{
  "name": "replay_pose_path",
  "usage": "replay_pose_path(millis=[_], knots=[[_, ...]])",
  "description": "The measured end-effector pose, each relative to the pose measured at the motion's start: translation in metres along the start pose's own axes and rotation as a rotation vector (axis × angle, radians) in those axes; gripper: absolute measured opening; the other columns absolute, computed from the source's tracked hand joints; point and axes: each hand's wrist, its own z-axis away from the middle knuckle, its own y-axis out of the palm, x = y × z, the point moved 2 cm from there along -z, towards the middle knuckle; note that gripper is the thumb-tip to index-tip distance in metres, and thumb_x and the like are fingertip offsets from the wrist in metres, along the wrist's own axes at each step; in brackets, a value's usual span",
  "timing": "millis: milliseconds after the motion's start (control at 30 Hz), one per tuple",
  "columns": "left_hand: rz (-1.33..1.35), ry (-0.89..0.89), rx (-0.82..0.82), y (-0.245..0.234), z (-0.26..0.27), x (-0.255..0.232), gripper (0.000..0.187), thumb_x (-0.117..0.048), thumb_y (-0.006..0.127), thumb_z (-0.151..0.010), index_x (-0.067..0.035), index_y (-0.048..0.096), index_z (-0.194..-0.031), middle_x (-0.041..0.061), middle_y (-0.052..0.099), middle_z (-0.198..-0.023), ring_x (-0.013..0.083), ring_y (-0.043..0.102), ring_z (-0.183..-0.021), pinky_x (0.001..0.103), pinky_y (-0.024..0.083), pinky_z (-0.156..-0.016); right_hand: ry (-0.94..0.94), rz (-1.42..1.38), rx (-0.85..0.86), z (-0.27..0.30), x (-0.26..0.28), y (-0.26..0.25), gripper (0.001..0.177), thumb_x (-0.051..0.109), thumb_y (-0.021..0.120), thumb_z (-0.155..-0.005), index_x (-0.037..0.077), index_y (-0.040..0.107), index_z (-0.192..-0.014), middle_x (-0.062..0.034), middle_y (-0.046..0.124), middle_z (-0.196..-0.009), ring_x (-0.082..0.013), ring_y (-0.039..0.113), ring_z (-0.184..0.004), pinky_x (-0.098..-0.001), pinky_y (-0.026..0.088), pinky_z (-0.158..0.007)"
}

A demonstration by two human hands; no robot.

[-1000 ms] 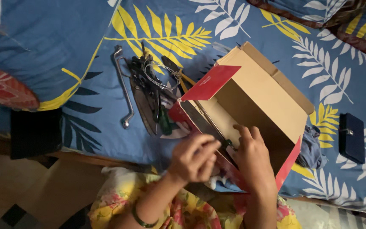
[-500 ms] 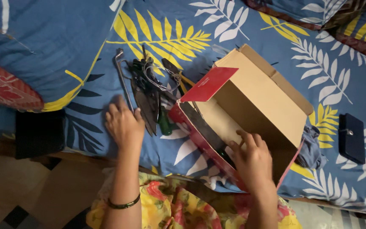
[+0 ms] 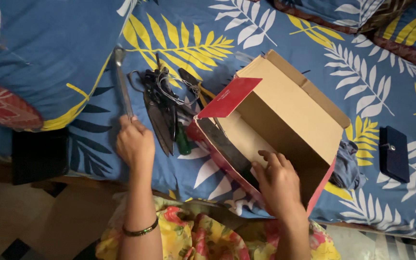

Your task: The person packs various tools and hardware into a red cardboard box. They place a metal file, a wrench, a screwdriver, pliers, scissors, and a package of screws into the box one by one.

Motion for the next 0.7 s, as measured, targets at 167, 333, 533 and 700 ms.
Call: replay_pose_path(millis=[167, 333, 533, 700], knots=[[0.329, 0.329, -0.101, -0.012, 0.016, -0.024, 0.022, -0.02, 0.049, -0.109, -0.005, 0.063, -0.118, 0.019, 0.072, -0.1, 0.0434, 0.067, -0.09, 0.054, 0.05, -0.078, 0.022, 0.016, 0.014, -0.001, 0.004, -0.002, 0.031, 0.024, 0.073, -0.088, 0.009, 0.072, -0.114, -0.0141, 0.069, -0.095, -0.0349, 0.065, -0.088, -0.0453, 0.053, -0.076], [0.316, 0.662, -0.242, -0.014, 0.035, -0.043, 0.016, -0.016, 0.054, -0.106, -0.007, 0.063, -0.115, 0.011, 0.067, -0.095, 0.0344, 0.062, -0.093, 0.05, 0.043, -0.089, -0.039, 0.002, -0.091, -0.001, 0.01, -0.011, 0.043, 0.021, 0.075, -0.088, 0.003, 0.064, -0.126, -0.0213, 0.065, -0.108, -0.0415, 0.063, -0.095, -0.0473, 0.052, -0.08], [0.331, 0.986, -0.384, -0.02, 0.05, -0.048, 0.011, -0.011, 0.062, -0.099, -0.016, 0.067, -0.107, 0.001, 0.062, -0.09, 0.0236, 0.062, -0.097, 0.059, 0.039, -0.107, 0.017, -0.271, -0.449, 0.002, -0.003, -0.023, 0.05, 0.012, 0.059, -0.106, -0.006, 0.041, -0.149, -0.0254, 0.052, -0.139, -0.0364, 0.054, -0.128, -0.042, 0.042, -0.112], [0.315, 1.064, -0.378, -0.015, 0.06, -0.05, 0.016, -0.012, 0.071, -0.094, -0.024, 0.071, -0.105, -0.002, 0.063, -0.094, 0.0198, 0.062, -0.11, 0.065, 0.029, -0.119, -0.155, -0.428, -0.634, 0.013, 0.006, -0.051, 0.031, 0.014, 0.049, -0.119, -0.001, 0.046, -0.146, -0.0177, 0.051, -0.148, -0.0256, 0.048, -0.146, -0.0384, 0.033, -0.129]])
